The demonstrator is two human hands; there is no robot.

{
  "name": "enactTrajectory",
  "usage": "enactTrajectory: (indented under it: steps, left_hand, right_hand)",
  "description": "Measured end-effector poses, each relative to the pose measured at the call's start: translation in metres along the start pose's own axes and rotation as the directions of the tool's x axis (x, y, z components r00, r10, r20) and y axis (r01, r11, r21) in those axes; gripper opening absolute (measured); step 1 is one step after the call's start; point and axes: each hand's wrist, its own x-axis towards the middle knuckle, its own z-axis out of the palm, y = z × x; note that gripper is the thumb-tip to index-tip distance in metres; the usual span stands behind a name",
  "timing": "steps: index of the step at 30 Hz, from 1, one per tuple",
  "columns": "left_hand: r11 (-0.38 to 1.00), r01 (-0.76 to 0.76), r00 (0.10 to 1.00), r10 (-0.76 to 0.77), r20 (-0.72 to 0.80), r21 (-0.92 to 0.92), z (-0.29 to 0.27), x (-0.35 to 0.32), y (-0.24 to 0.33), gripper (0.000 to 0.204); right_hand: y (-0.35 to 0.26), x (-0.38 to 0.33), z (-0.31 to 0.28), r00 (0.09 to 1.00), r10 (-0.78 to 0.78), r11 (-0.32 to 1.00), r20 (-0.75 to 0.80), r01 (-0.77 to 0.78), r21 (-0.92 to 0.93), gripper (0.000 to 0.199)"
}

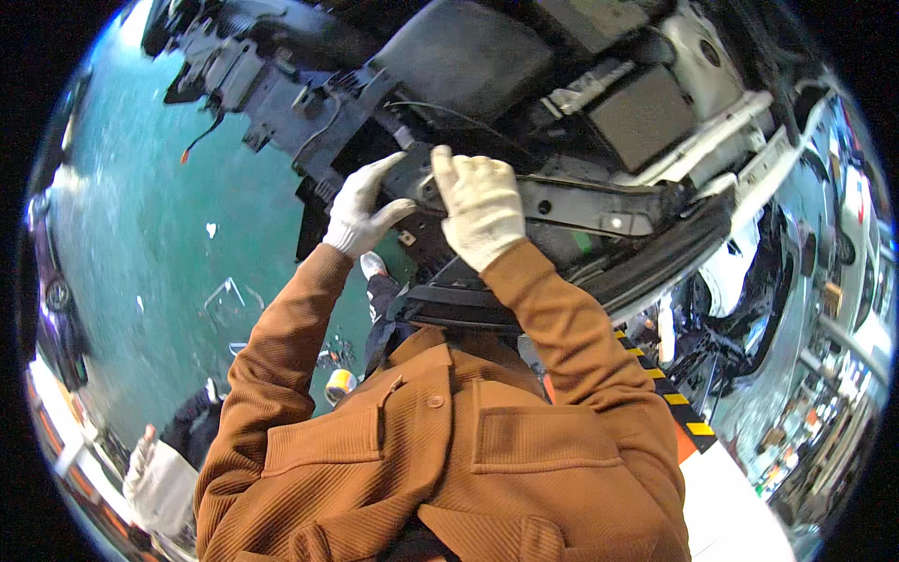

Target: The person sorts small fasteners and clips on the floor, then stands to install a plastic cover and fasten components under the front of a car with the hood open. They repeatedly pick fasteners from the floor and attach them to the vehicle's front assembly.

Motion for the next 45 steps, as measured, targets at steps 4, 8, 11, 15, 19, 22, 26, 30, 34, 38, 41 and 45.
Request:
enactTrajectory:
  steps: [4,8,11,15,19,22,26,30,34,38,41,45]
  left_hand:
    - [0.999,0.036,0.999,-0.036,0.009,0.021,-0.002,-0.001,0.002,0.082]
    - [0.999,0.030,1.000,-0.030,-0.001,0.037,-0.003,0.000,0.005,0.082]
    - [0.997,0.035,0.999,-0.034,-0.018,0.065,-0.004,0.003,0.007,0.079]
    - [0.996,0.053,0.998,-0.052,-0.020,0.065,-0.001,0.003,0.008,0.077]
    - [0.999,-0.004,0.999,0.006,-0.054,0.037,-0.002,0.004,0.006,0.076]
    - [0.998,0.010,1.000,-0.009,0.013,-0.060,-0.013,0.006,0.010,0.077]
    - [0.987,-0.022,0.972,-0.015,-0.233,-0.157,-0.029,-0.033,0.028,0.085]
    - [0.977,0.095,0.838,-0.182,-0.515,-0.191,-0.020,-0.193,0.036,0.067]
    - [0.254,0.903,0.228,-0.967,-0.115,-0.346,0.021,-0.451,0.049,0.050]
    - [0.355,0.883,0.209,-0.883,0.420,0.306,0.129,-0.644,0.152,0.041]
    - [-0.273,0.890,-0.133,-0.921,0.366,-0.364,0.202,-0.686,0.221,0.040]
    - [-0.344,0.791,-0.138,-0.906,0.400,-0.506,0.228,-0.725,0.239,0.039]
  right_hand:
    - [0.000,0.000,0.005,0.999,0.008,1.000,0.045,-0.007,-0.018,0.099]
    - [0.001,0.000,0.006,1.000,-0.004,1.000,0.019,0.004,-0.013,0.103]
    - [0.001,0.001,0.007,0.997,0.026,1.000,0.077,-0.027,0.010,0.104]
    - [0.000,0.001,0.008,1.000,0.012,1.000,0.025,-0.012,0.001,0.104]
    - [0.002,-0.002,0.011,0.999,0.021,1.000,0.033,-0.021,0.003,0.103]
    - [0.006,0.002,0.009,0.998,-0.070,0.998,0.004,0.069,0.005,0.098]
    - [-0.002,0.003,-0.009,0.994,-0.083,0.994,0.077,0.076,0.080,0.110]
    - [-0.026,0.000,-0.037,0.993,-0.060,0.992,0.103,0.047,0.118,0.101]
    - [-0.083,-0.013,-0.041,0.987,-0.161,0.747,-0.025,0.139,0.650,0.064]
    - [-0.143,-0.051,-0.016,0.720,-0.426,0.462,0.548,-0.347,0.816,0.038]
    - [-0.150,-0.105,0.023,0.417,-0.296,0.714,0.859,-0.501,0.489,0.039]
    - [-0.120,-0.188,0.080,0.335,-0.037,0.872,0.941,-0.450,0.194,0.038]
